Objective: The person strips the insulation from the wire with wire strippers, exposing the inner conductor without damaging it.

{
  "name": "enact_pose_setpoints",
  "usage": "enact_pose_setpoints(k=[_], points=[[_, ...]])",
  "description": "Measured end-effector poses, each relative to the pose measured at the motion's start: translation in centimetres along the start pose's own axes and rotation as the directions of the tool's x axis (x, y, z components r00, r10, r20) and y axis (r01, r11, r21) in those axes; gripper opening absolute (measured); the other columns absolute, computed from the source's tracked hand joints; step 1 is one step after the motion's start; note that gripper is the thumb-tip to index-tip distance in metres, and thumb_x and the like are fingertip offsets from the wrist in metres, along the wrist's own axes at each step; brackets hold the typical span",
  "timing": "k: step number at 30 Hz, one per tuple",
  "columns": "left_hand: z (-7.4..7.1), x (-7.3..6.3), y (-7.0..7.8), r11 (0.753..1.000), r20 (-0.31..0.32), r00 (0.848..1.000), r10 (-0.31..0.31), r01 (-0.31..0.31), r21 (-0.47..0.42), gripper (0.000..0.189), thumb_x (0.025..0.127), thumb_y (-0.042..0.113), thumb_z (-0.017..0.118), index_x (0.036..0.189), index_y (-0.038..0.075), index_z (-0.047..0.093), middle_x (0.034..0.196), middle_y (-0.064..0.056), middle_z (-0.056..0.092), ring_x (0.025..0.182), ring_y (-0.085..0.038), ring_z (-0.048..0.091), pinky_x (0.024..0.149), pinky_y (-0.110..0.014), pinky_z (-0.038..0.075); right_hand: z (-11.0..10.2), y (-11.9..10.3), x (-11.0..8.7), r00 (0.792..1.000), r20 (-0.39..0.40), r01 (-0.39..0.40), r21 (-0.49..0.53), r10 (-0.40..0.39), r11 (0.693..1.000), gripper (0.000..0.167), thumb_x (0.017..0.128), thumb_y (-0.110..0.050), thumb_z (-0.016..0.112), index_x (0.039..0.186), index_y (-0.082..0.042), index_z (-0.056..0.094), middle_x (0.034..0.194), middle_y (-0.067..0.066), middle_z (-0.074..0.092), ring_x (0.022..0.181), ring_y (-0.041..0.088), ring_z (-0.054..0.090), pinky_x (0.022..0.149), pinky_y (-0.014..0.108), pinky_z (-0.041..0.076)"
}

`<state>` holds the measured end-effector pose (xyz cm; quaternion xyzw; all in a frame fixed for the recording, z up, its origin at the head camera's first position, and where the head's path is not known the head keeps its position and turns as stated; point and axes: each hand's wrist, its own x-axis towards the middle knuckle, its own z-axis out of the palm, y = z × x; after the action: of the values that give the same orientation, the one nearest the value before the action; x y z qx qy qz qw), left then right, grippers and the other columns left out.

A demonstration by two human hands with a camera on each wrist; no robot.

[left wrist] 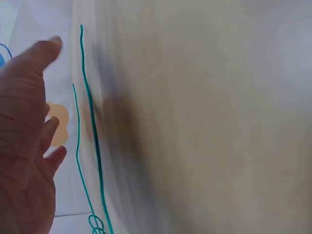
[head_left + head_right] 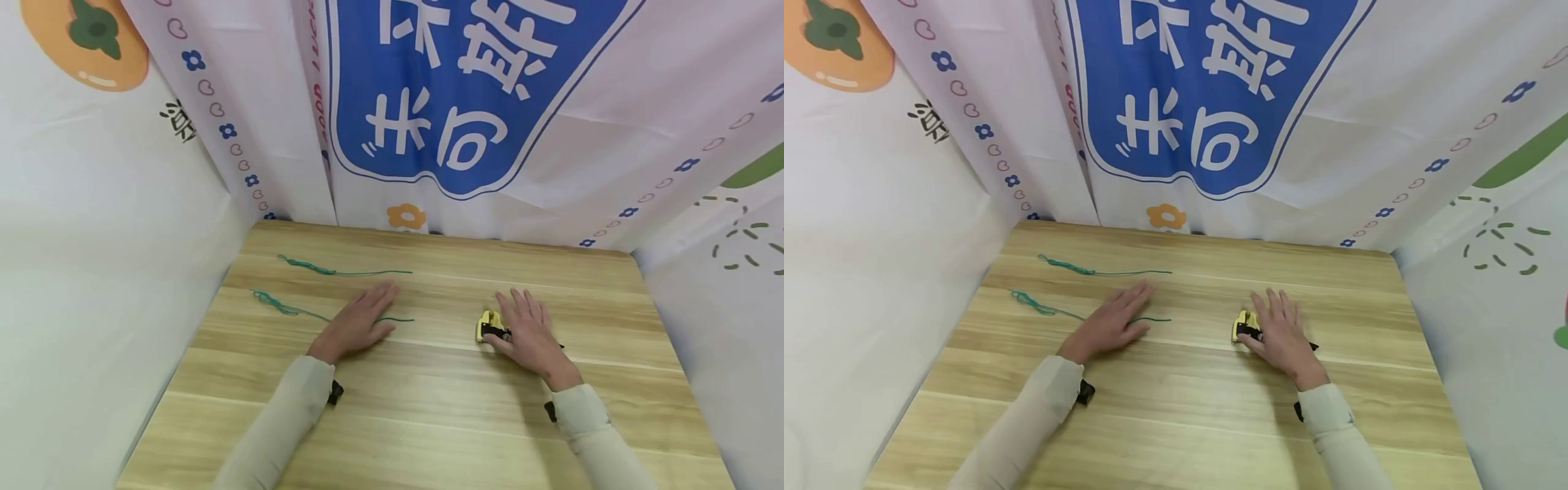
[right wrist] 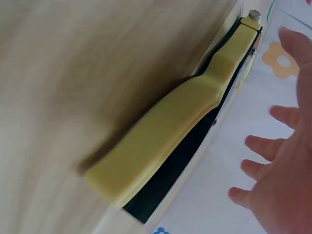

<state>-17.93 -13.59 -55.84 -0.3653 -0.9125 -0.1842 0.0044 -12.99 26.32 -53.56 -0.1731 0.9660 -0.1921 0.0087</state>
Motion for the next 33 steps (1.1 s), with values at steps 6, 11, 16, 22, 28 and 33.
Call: enact_pose_setpoints(k=[6, 11, 16, 22, 28, 33], points=[[0.5, -0.9, 0.5, 0.997, -0.052, 0.995, -0.079, 0.079, -0.006, 0.058, 0.102, 0.032, 0.068, 0.15, 0.004, 0.052, 0.149, -0.015, 0.053, 0.138, -0.033, 0.048, 0.112, -0.053, 0.036, -0.1, 0.8, -1.7, 0.999, -0.001, -0.051, 0.017, 0.051, 0.999, 0.095, 0.092, -0.047, 0.077, 0.159, -0.001, 0.03, 0.158, 0.03, 0.03, 0.146, 0.055, 0.017, 0.111, 0.075, 0.01], [1.1, -1.4, 1.0, 0.99, -0.089, 0.986, -0.138, 0.137, -0.017, 0.04, 0.1, 0.027, 0.071, 0.133, 0.004, 0.066, 0.135, -0.014, 0.062, 0.125, -0.033, 0.057, 0.104, -0.052, 0.044, -0.2, 1.3, -3.5, 0.996, 0.017, -0.09, 0.038, 0.09, 0.995, 0.098, 0.091, -0.043, 0.079, 0.159, 0.003, 0.026, 0.155, 0.03, 0.034, 0.143, 0.054, 0.023, 0.111, 0.074, 0.012], [1.7, -1.3, 1.2, 0.982, -0.143, 0.972, -0.187, 0.186, -0.014, 0.03, 0.099, 0.023, 0.072, 0.125, 0.007, 0.071, 0.128, -0.014, 0.06, 0.116, -0.031, 0.058, 0.098, -0.05, 0.047, -0.5, 1.6, -4.7, 0.993, 0.021, -0.121, 0.029, 0.12, 0.992, 0.094, 0.092, -0.037, 0.08, 0.158, 0.005, 0.028, 0.152, 0.033, 0.035, 0.141, 0.055, 0.025, 0.111, 0.073, 0.014], [1.9, -1.2, 1.2, 0.974, -0.166, 0.96, -0.225, 0.225, -0.018, 0.016, 0.099, 0.018, 0.073, 0.112, 0.009, 0.075, 0.12, -0.01, 0.06, 0.11, -0.028, 0.058, 0.095, -0.048, 0.047, -0.5, 1.7, -5.0, 0.992, 0.032, -0.126, 0.005, 0.125, 0.992, 0.087, 0.094, -0.036, 0.078, 0.154, 0.008, 0.033, 0.148, 0.035, 0.039, 0.138, 0.055, 0.03, 0.111, 0.072, 0.017], [1.8, -1.0, 1.3, 0.972, -0.19, 0.954, -0.233, 0.23, -0.038, 0.003, 0.098, 0.014, 0.073, 0.098, 0.011, 0.073, 0.111, -0.007, 0.059, 0.1, -0.026, 0.056, 0.089, -0.047, 0.047, -0.2, 2.0, -5.1, 0.99, 0.041, -0.136, 0.004, 0.136, 0.991, 0.071, 0.096, -0.033, 0.076, 0.148, 0.005, 0.046, 0.142, 0.034, 0.046, 0.132, 0.055, 0.039, 0.109, 0.069, 0.023], [2.1, -0.8, 1.3, 0.96, -0.149, 0.949, -0.279, 0.274, -0.051, 0.005, 0.101, 0.015, 0.069, 0.099, 0.011, 0.071, 0.111, -0.005, 0.057, 0.101, -0.024, 0.054, 0.09, -0.043, 0.046, 0.0, 2.1, -5.2, 0.99, 0.039, -0.133, -0.003, 0.133, 0.991, 0.063, 0.096, -0.03, 0.076, 0.144, 0.003, 0.052, 0.138, 0.033, 0.048, 0.126, 0.055, 0.044, 0.105, 0.069, 0.031]])
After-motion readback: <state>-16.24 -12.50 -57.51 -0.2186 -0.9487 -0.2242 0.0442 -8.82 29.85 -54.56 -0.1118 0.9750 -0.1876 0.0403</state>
